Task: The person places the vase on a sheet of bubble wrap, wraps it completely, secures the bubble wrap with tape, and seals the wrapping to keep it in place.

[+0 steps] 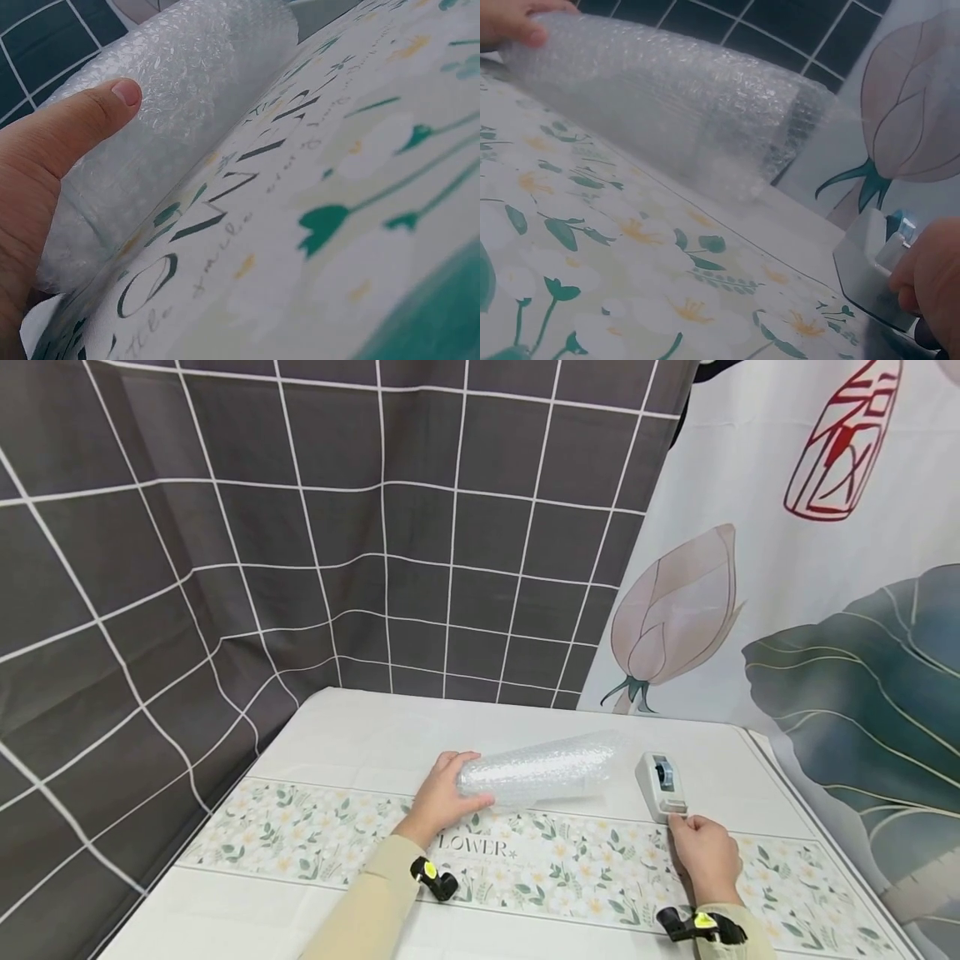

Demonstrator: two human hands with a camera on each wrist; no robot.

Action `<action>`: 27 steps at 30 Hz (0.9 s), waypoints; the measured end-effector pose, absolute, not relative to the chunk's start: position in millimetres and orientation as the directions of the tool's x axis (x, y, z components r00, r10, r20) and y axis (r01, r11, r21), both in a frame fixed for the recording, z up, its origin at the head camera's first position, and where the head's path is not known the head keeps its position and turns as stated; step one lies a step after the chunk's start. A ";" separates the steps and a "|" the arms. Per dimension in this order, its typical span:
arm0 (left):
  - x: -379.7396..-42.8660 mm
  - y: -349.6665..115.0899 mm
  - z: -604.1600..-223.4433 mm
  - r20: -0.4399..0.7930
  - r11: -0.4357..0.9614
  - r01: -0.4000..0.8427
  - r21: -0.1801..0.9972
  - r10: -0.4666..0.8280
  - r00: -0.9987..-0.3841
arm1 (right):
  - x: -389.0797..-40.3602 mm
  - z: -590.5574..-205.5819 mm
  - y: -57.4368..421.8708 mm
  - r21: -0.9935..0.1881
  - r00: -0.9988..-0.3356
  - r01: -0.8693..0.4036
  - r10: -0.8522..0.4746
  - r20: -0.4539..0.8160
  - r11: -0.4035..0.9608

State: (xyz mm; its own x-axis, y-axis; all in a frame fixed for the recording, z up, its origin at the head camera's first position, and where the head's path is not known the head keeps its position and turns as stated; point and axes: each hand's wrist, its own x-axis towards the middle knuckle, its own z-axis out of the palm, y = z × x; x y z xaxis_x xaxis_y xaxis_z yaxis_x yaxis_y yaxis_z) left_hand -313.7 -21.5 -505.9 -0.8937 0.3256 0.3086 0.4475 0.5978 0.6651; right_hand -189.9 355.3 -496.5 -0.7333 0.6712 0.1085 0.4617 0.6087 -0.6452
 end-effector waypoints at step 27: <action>-302.5 -6.3 -481.8 0.379 0.798 0.567 0.205 0.469 -0.798 | -190.0 -504.3 356.5 -0.521 -0.777 0.462 0.611 0.151 0.717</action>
State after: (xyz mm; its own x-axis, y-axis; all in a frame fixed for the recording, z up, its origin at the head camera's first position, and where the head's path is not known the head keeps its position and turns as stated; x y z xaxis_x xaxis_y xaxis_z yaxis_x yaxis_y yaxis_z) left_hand -302.5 -6.3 -481.8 -0.7975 0.4694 0.3789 0.5669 0.7980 0.2046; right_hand -190.0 356.5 -504.3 -0.7771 0.6109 0.1512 0.4624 0.7172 -0.5214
